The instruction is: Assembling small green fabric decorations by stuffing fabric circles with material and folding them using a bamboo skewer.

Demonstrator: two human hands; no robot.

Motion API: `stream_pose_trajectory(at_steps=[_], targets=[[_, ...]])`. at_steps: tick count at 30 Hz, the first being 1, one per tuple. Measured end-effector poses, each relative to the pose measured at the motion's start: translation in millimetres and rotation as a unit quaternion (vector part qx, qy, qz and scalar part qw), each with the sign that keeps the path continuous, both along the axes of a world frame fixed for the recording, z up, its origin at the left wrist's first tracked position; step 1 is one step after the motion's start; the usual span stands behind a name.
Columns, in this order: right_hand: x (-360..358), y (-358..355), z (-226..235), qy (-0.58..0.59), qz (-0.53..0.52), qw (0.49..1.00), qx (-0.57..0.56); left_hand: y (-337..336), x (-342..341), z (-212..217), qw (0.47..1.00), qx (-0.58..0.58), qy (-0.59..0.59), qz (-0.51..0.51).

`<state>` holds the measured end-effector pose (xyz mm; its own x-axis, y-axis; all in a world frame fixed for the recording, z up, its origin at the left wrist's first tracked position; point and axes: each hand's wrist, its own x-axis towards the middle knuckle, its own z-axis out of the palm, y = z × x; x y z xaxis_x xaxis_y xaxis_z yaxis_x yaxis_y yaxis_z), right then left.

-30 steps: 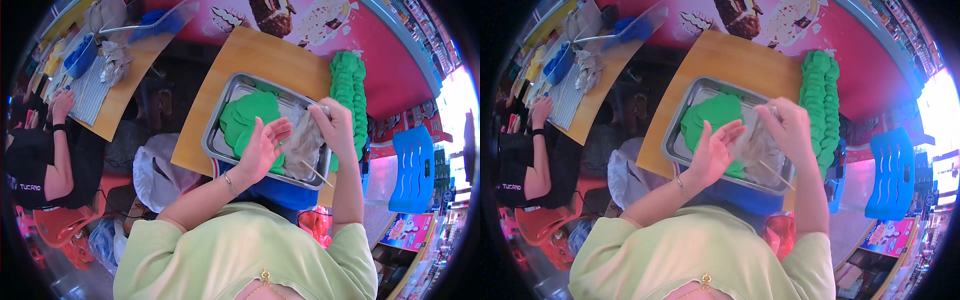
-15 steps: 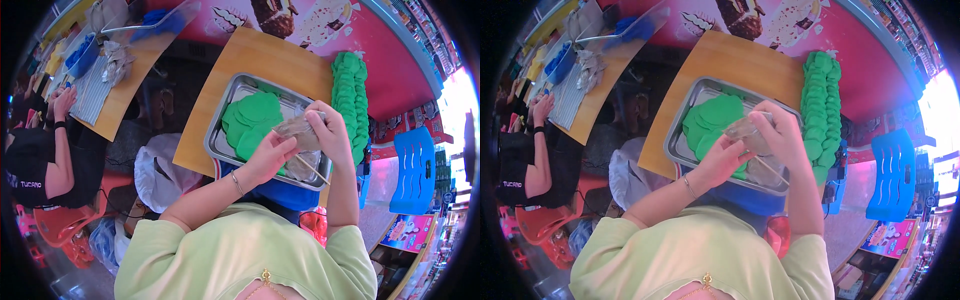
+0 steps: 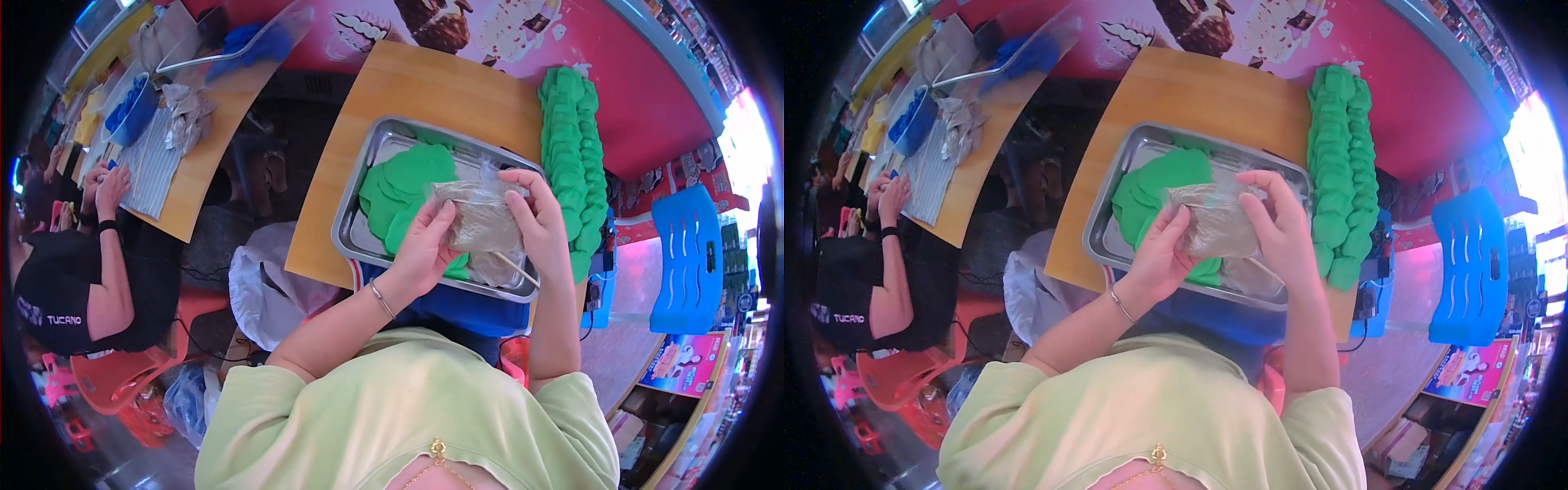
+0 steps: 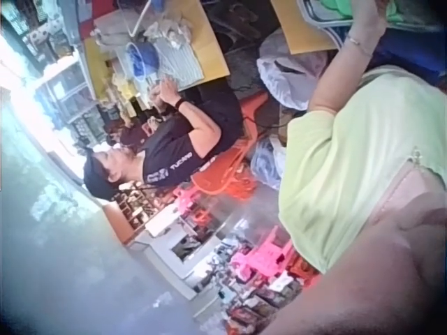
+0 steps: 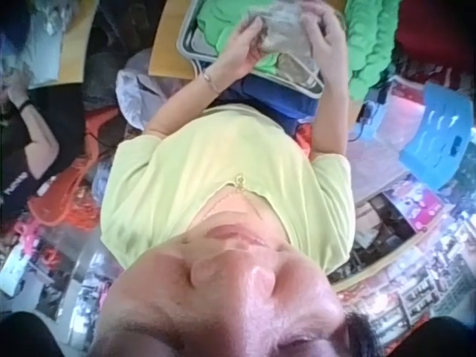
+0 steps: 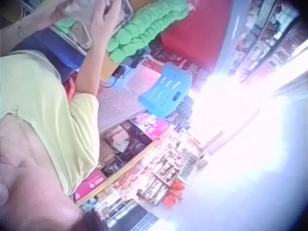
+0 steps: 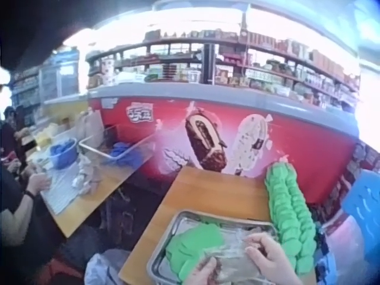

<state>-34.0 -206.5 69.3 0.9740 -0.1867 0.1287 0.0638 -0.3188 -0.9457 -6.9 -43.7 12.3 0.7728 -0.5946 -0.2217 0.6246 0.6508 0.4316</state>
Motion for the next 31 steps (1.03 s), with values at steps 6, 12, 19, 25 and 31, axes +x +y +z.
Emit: stream_pose_trajectory(at_steps=[6,12,19,25,31], targets=[[-20,-1,-34,-0.057,0.085,0.982,0.157,-1,8,-2,0.986,0.076,-0.086,-0.12],[-25,6,-34,-0.006,0.078,0.997,-0.007,-5,30,4,0.94,0.118,-0.254,-0.194],[-32,-17,-49,0.113,0.036,0.993,-0.019,12,41,-5,0.838,0.326,-0.428,-0.09],[-41,-23,-64,0.108,-0.037,0.981,0.155,32,35,-9,0.575,0.601,-0.548,-0.086],[-40,-20,-82,0.108,0.023,0.989,0.1,22,28,-21,0.386,0.7,-0.598,-0.049]])
